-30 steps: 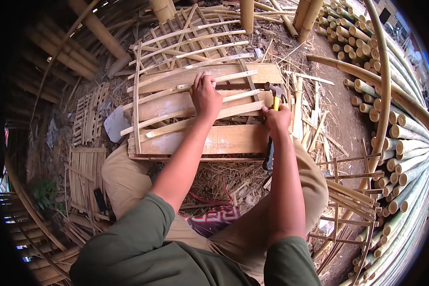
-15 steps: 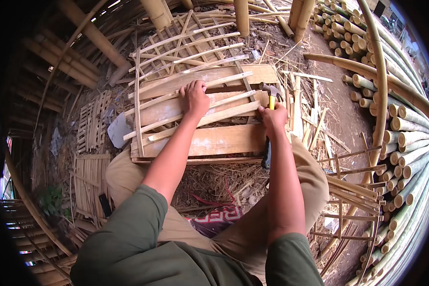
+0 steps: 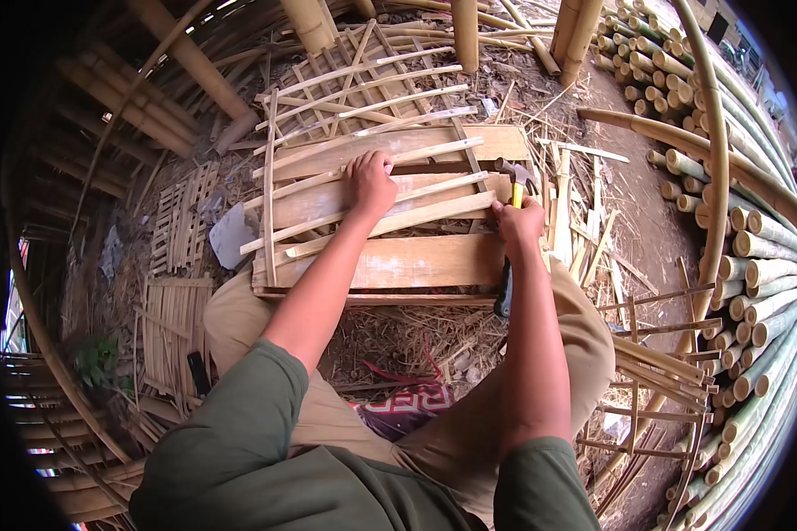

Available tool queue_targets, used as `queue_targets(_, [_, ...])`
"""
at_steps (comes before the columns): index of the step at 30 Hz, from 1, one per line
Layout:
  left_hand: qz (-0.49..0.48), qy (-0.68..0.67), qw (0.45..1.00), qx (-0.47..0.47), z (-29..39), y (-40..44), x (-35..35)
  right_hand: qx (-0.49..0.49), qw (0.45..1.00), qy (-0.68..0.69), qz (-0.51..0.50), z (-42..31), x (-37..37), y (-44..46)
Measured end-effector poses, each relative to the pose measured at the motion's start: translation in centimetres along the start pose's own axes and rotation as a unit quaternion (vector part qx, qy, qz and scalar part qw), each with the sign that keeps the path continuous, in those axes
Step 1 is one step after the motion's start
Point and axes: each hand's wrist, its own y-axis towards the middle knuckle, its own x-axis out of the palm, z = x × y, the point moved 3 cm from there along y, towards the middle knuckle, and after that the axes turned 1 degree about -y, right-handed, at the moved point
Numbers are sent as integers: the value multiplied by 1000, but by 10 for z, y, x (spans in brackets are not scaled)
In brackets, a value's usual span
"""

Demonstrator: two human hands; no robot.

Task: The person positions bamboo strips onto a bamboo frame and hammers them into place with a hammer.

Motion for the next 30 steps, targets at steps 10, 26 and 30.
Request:
queue_targets(10, [8,89,990,-111,-99,-28,-118,2,1000,-4,-1,4,-2,5])
queue_targets(26, [-112,43,958,-262,-170,-74,-127,2,999,-32,-13,-12,-1,-10])
queue_targets(30, [-106,64,961,-248,-167,-75,-122,2,999,-46,-14,-9,0,-4])
